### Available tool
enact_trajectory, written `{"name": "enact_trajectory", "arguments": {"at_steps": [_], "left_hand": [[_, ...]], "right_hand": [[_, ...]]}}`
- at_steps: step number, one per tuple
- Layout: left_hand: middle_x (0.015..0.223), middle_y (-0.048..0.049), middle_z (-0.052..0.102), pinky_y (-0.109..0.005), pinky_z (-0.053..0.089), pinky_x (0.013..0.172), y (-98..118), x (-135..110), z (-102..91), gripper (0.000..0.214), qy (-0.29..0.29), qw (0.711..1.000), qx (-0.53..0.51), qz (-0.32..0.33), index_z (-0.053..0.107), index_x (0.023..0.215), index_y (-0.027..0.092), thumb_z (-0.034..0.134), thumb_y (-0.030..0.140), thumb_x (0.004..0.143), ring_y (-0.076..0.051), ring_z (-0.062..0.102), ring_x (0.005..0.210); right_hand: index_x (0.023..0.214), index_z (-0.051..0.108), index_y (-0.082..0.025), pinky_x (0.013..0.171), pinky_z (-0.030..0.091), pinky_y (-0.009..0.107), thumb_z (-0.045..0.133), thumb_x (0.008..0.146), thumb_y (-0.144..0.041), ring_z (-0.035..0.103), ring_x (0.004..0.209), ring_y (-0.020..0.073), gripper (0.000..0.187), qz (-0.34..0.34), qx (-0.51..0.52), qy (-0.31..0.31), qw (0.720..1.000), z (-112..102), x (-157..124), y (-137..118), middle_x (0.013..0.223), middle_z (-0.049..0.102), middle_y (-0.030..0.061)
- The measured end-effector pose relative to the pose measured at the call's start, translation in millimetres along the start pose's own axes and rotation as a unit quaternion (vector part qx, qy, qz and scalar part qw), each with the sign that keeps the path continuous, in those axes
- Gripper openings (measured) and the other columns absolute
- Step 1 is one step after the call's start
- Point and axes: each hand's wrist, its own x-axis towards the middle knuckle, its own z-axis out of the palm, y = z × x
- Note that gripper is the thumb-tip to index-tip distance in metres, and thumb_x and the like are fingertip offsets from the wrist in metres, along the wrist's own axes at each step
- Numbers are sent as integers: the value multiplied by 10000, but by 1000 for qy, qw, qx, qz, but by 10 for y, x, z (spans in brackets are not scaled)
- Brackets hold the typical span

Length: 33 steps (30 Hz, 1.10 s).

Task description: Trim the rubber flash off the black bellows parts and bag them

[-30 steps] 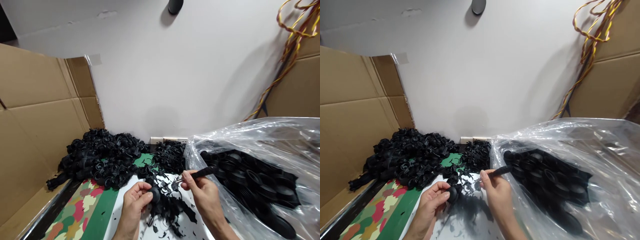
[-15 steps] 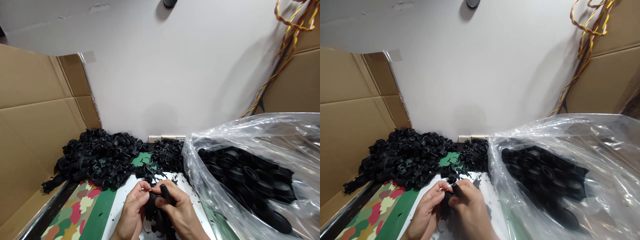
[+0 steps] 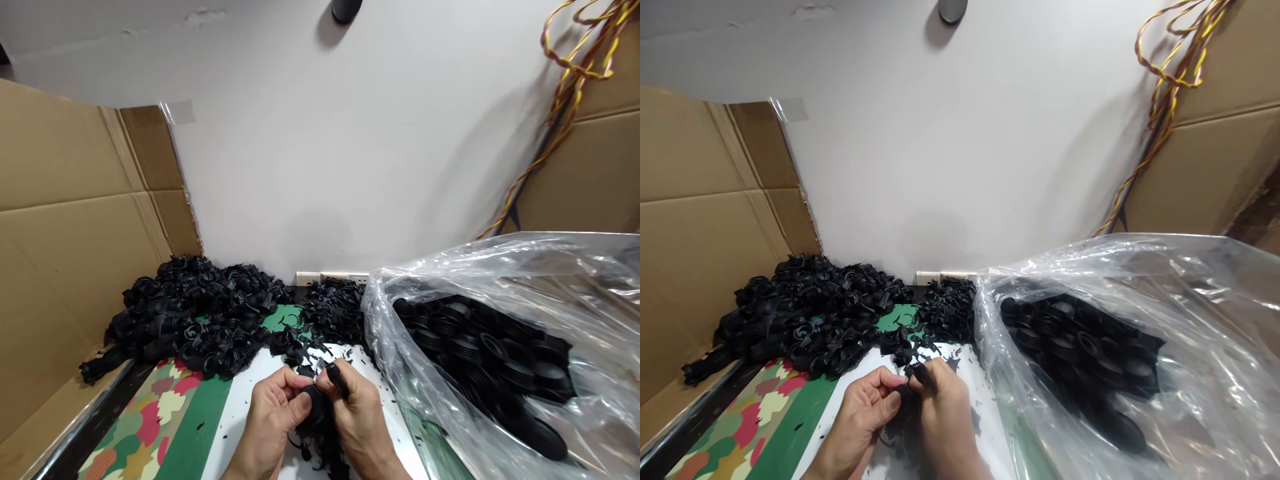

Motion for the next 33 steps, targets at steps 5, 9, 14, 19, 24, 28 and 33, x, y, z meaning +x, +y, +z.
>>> {"name": "enact_trajectory", "arguments": {"at_steps": [5,9,14,19,24,28,33], "left_hand": [[579,-9,613,-206,354,519,76,-59,2,214,3,993,97,62,686,677,140,807,285,576,-120,490,548],[542,-9,600,-227,364,484,100,-176,25,164,-56,991,123,-4,686,579,149,816,214,506,-133,490,504],[709,-40,662,-218,395,567,165,-119,35,316,-23,994,92,46,733,799,158,816,325,544,-154,530,647],[674,-25,656,-199,406,587,180,3,24,257,33,997,56,51,723,730,152,832,274,533,-136,534,647],[708,-40,671,-201,455,556,115,39,-41,188,54,998,-24,14,718,742,125,803,200,592,-116,563,602],[694,-54,690,-216,504,526,76,62,-75,172,130,985,-106,-40,691,831,123,726,102,664,-121,604,566],[796,-74,723,-251,545,551,58,45,-45,327,147,979,-135,-46,626,1017,154,666,45,711,-133,642,582]], "right_hand": [[559,429,-227,483,384,236,440,806,-258,472,503,147,249,-17,-26,25,999,-14,76,-58,539,498,-23],[583,459,-229,439,369,262,385,820,-321,454,463,168,264,43,-59,119,990,-237,306,-14,500,496,-13],[578,481,-223,476,364,263,464,782,-400,450,488,164,271,32,-70,94,993,-329,389,25,508,463,-28],[556,475,-217,486,393,263,463,780,-390,485,509,168,283,22,-59,53,997,-239,296,37,528,487,-17],[602,538,-209,527,445,274,483,791,-349,548,561,183,242,19,-45,20,999,-269,291,91,579,566,2],[854,638,-196,706,504,335,506,802,-316,632,777,227,185,4,-25,58,998,-299,305,62,853,683,67],[830,650,-202,685,526,309,564,794,-295,638,753,211,132,-60,5,88,994,-227,217,-70,827,675,69]]}}
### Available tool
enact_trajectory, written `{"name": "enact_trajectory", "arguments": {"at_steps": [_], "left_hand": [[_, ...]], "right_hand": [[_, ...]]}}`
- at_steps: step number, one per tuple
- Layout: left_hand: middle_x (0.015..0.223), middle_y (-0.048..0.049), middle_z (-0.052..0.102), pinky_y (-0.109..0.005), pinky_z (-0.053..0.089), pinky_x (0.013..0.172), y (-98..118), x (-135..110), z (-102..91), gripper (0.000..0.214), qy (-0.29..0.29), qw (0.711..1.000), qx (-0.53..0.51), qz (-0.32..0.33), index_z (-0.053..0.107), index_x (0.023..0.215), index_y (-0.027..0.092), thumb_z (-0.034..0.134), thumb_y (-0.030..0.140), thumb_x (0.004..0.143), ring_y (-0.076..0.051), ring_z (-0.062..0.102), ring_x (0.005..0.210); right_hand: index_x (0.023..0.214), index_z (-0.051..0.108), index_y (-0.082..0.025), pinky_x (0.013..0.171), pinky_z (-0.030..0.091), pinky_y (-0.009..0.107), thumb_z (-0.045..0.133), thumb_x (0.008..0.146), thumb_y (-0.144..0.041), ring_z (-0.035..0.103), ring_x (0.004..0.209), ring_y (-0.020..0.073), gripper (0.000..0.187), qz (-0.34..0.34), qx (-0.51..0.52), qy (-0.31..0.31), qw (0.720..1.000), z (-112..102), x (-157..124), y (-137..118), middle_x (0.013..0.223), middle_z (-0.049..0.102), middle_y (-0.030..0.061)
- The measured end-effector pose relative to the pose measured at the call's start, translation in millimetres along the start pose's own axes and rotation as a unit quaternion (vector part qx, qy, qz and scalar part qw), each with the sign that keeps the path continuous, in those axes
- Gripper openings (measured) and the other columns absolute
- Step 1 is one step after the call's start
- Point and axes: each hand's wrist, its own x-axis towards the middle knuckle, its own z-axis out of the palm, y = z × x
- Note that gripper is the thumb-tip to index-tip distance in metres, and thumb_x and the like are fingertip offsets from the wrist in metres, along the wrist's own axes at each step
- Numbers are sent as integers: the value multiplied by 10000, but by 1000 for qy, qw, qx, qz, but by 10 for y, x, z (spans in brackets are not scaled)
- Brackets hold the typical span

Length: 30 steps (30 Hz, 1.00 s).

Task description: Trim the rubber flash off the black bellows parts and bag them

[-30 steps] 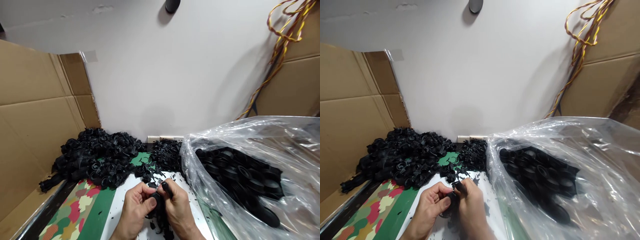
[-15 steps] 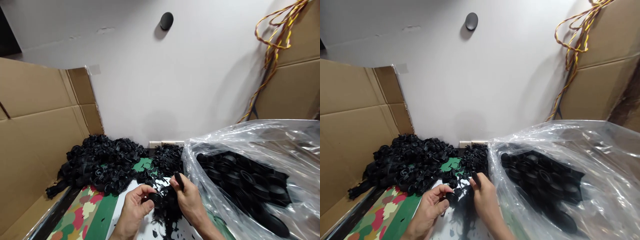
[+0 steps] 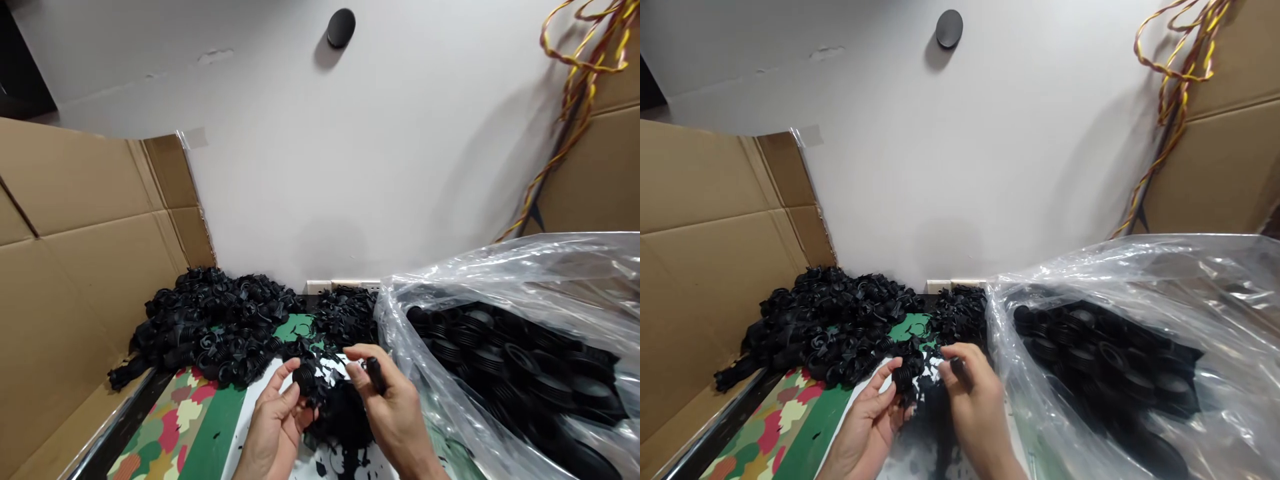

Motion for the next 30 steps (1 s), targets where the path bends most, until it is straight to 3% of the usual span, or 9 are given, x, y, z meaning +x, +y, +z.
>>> {"name": "enact_trajectory", "arguments": {"at_steps": [5,8,12,15,17,20,22,25,30], "left_hand": [[730,-63,703,-208,522,547,-52,-44,0,208,-50,999,7,-3,667,849,114,757,156,666,-111,623,566],[689,-64,691,-189,483,507,-70,-55,-12,184,-107,994,26,-12,658,780,118,768,196,654,-123,620,583],[615,-28,661,-170,434,469,-72,-48,-14,179,-109,993,31,-28,600,725,154,745,251,686,-107,594,533],[593,-17,663,-163,400,430,-71,-40,10,279,-87,994,70,-7,586,753,163,794,298,625,-107,590,487],[572,-15,662,-153,366,385,-78,-43,31,336,-71,990,116,38,606,761,151,821,332,578,-102,580,448],[446,16,603,-143,325,320,-116,-79,46,347,-61,978,174,99,635,683,129,832,376,539,-74,505,338],[385,31,569,-150,311,288,-153,-120,32,338,-86,977,183,72,643,630,128,855,353,494,-72,472,280],[353,19,554,-155,307,283,-176,-162,-7,330,-140,980,139,-1,658,604,122,866,344,479,-94,499,276],[449,-28,624,-175,411,378,-116,-115,-44,309,-103,992,66,6,692,775,126,801,368,616,-105,549,385]], "right_hand": [[913,667,-214,652,529,248,597,727,-105,642,790,189,227,-75,36,-79,993,201,-193,-10,885,636,70],[876,675,-219,620,515,239,575,760,-113,623,744,174,187,-53,64,-75,994,274,-244,46,842,595,52],[693,644,-199,490,454,216,575,786,-190,550,593,142,116,11,107,-111,988,274,-264,62,723,520,10],[522,512,-197,474,396,212,577,768,-201,484,548,128,254,18,78,-86,993,270,-277,9,624,454,-20],[509,460,-203,481,380,216,565,748,-200,462,538,128,261,26,66,-80,994,268,-258,-35,594,443,-29],[543,464,-209,489,384,236,531,728,-246,463,528,144,199,98,50,-80,991,208,-141,-43,560,468,-29],[560,472,-212,487,380,250,508,720,-297,464,520,158,184,157,12,-24,987,102,-12,18,528,473,-28],[600,467,-218,503,355,268,462,751,-375,432,527,166,219,172,-33,58,983,-102,155,148,542,450,-28],[585,527,-213,532,376,287,531,725,-405,476,537,182,238,149,-63,27,987,-195,150,189,533,500,-19]]}}
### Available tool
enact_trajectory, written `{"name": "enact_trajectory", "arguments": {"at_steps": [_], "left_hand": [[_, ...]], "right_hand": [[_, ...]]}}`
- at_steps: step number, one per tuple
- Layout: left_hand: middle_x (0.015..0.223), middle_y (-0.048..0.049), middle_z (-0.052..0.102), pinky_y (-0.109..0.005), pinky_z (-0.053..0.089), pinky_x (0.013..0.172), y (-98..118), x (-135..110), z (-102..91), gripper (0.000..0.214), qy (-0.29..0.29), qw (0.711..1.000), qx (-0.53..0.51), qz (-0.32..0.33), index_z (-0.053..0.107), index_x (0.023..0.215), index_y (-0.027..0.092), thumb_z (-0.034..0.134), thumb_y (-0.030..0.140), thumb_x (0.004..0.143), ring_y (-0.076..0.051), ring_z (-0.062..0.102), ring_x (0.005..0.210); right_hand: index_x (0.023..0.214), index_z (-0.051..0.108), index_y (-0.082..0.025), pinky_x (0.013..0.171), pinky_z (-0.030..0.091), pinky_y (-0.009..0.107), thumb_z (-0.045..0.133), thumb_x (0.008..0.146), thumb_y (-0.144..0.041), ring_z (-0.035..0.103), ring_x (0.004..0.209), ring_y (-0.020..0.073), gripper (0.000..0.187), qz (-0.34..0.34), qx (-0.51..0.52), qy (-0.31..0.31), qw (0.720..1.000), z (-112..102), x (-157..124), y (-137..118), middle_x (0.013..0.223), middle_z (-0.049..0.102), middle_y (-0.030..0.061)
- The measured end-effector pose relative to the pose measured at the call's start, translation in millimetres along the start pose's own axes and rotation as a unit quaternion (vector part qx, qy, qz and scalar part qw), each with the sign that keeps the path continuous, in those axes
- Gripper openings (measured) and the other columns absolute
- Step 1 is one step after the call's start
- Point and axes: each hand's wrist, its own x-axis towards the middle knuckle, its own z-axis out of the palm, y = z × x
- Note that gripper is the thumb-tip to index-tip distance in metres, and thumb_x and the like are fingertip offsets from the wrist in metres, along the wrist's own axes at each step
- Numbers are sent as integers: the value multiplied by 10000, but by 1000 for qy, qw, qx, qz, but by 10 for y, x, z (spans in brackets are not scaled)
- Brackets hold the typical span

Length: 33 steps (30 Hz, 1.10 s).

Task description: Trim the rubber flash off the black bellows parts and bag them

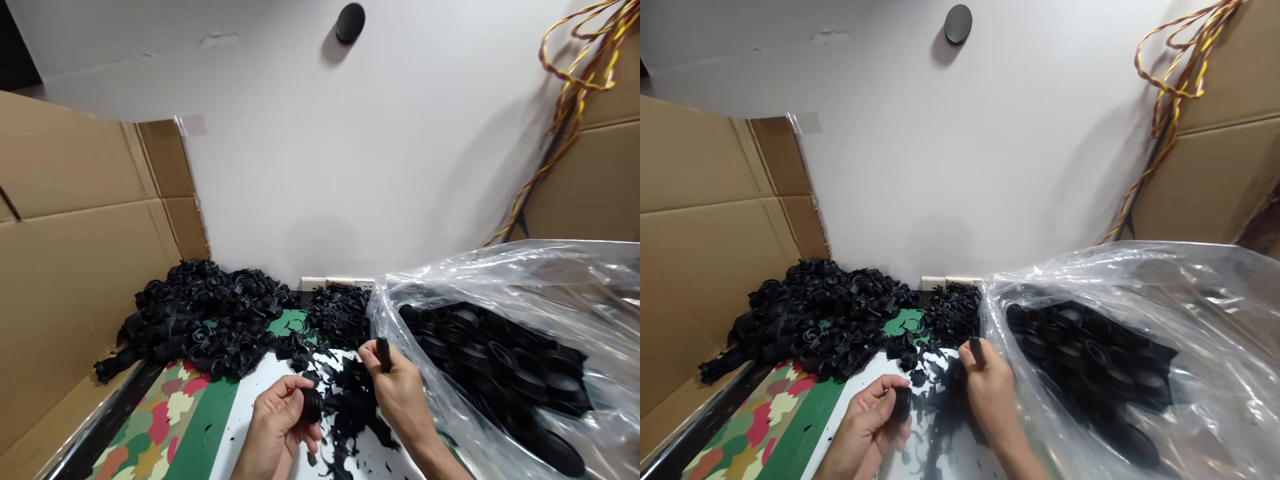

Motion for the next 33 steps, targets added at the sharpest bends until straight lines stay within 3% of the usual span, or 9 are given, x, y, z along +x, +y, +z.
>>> {"name": "enact_trajectory", "arguments": {"at_steps": [5,8,11,15,22,28,30,33], "left_hand": [[537,-35,631,-189,424,418,-20,46,-37,321,15,999,-29,7,694,820,124,803,347,617,-118,574,457],[569,-25,625,-189,421,418,-40,49,-52,308,28,999,-29,5,690,840,128,795,329,631,-115,574,463],[604,-20,628,-188,415,407,-37,46,-52,306,42,999,-24,5,685,837,130,798,319,625,-109,569,459],[599,-12,632,-192,434,446,-26,42,-44,325,53,998,-27,7,677,821,132,820,313,592,-109,575,482],[579,-19,657,-206,448,480,-26,38,-6,372,96,994,-4,48,672,800,128,850,313,531,-108,571,471],[524,-12,638,-184,403,408,-11,-20,50,362,90,994,32,45,684,745,117,851,334,508,-98,547,398],[454,-2,601,-175,367,351,-13,-45,60,344,68,996,48,35,684,691,103,848,341,504,-88,508,338],[405,13,557,-164,329,308,1,-58,63,321,64,996,50,24,682,671,100,834,343,526,-85,487,305]], "right_hand": [[728,635,-195,627,476,307,493,794,-304,609,673,210,190,-92,-6,-126,988,116,-144,-52,706,643,42],[904,655,-193,689,502,303,507,787,-173,634,787,205,189,-176,4,-133,975,144,-200,-68,864,656,73],[846,623,-187,594,494,247,478,820,-113,615,687,165,165,-266,3,-144,953,147,-277,-80,764,610,53],[903,598,-161,503,459,200,413,856,-71,583,579,125,211,-355,-51,-188,914,169,-382,-79,740,583,50],[756,567,-164,389,383,213,394,848,-87,518,429,120,210,-401,-161,-164,887,236,-433,-68,654,556,32],[669,495,-202,360,322,227,425,792,-92,462,377,121,179,-435,-245,-92,862,273,-439,-61,592,509,0],[666,477,-211,363,319,230,409,766,-69,455,376,124,186,-413,-275,-67,866,203,-333,-42,589,495,-4],[716,469,-212,400,375,230,410,726,-61,512,439,134,162,-333,-271,-36,902,49,-144,-33,648,524,9]]}}
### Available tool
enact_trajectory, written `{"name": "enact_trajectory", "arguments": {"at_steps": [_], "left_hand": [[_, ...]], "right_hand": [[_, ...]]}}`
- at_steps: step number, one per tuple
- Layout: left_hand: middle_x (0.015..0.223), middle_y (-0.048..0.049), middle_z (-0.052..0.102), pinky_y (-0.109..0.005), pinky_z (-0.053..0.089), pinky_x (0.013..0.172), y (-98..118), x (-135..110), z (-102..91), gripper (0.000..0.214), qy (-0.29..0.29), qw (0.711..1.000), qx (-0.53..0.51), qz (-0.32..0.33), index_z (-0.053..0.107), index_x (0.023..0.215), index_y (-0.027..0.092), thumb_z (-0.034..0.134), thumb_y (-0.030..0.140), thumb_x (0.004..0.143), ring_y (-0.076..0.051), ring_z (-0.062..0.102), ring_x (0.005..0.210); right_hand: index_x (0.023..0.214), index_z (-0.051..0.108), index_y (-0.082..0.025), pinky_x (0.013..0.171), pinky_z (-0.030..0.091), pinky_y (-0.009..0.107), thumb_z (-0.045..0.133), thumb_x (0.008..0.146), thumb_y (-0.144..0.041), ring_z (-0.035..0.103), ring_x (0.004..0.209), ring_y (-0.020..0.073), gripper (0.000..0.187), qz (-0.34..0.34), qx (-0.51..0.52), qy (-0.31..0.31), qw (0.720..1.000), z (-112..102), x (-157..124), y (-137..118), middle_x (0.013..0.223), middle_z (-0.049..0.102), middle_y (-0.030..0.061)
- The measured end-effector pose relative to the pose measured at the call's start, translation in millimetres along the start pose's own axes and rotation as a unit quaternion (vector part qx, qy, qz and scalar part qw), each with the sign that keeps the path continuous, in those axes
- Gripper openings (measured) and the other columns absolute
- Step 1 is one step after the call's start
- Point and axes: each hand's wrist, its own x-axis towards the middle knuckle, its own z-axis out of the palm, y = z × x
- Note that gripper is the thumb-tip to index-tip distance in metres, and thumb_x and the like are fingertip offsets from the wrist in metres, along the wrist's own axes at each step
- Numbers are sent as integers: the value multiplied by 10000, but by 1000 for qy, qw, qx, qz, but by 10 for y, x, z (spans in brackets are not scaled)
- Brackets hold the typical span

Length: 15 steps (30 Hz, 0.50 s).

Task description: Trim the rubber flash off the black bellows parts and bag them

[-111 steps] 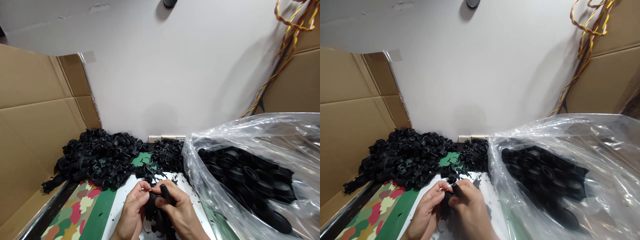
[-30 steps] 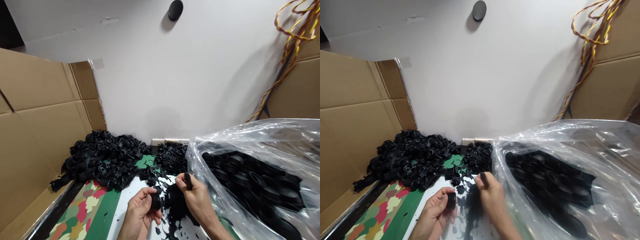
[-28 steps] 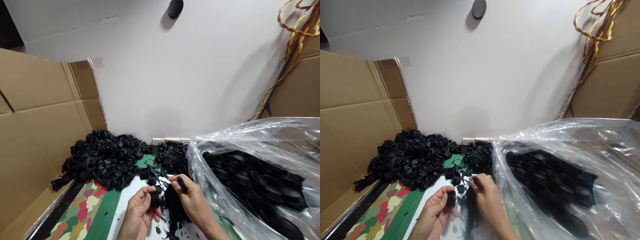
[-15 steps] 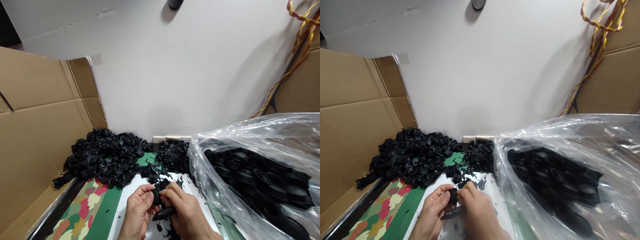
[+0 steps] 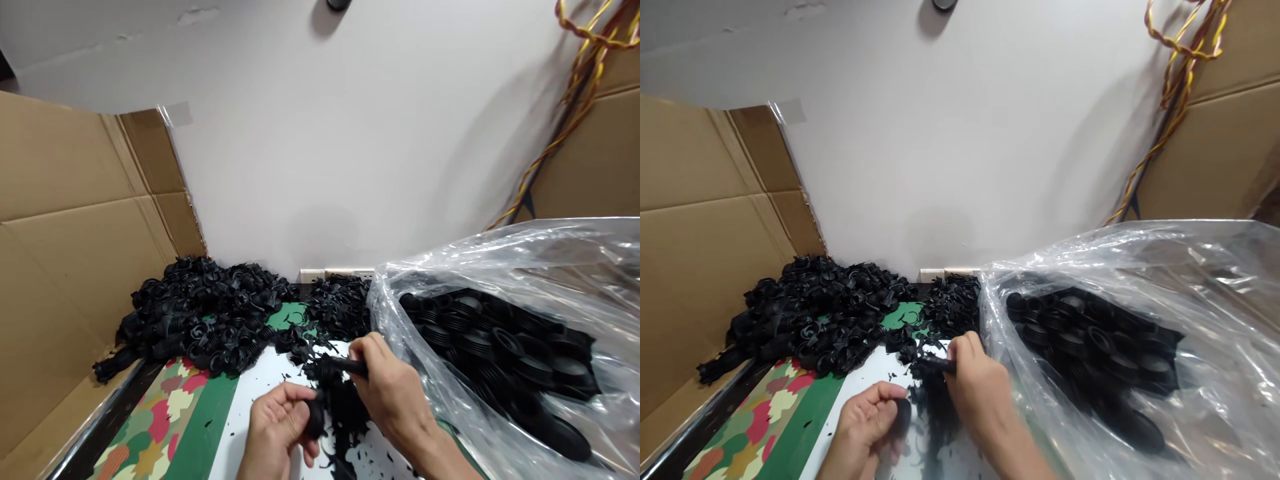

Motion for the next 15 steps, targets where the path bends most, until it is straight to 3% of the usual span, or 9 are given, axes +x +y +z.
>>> {"name": "enact_trajectory", "arguments": {"at_steps": [3,7,10,15], "left_hand": [[489,14,580,-168,381,350,29,25,-17,296,30,999,-14,-1,694,727,112,820,321,559,-90,534,373],[538,5,604,-193,409,378,28,67,-45,322,31,999,-20,-7,689,745,117,825,339,557,-102,549,405],[553,-4,628,-198,410,403,0,80,-54,324,36,999,-22,-1,676,731,119,831,337,548,-107,554,424],[570,-23,664,-206,425,466,-13,80,-43,318,35,999,-24,4,660,725,121,838,311,543,-111,568,460]], "right_hand": [[875,496,-199,547,482,251,391,719,-28,605,629,155,254,38,101,3,994,-91,45,49,805,576,53],[930,528,-211,594,499,252,377,754,-8,612,695,156,308,-12,228,-74,971,-111,-24,-117,863,586,61],[945,566,-200,523,474,223,392,816,-47,604,614,141,266,-59,237,-126,961,-60,-95,-250,804,603,52],[892,585,-157,468,459,215,378,854,-78,599,513,133,224,-72,194,-96,974,40,-161,-321,729,625,63]]}}
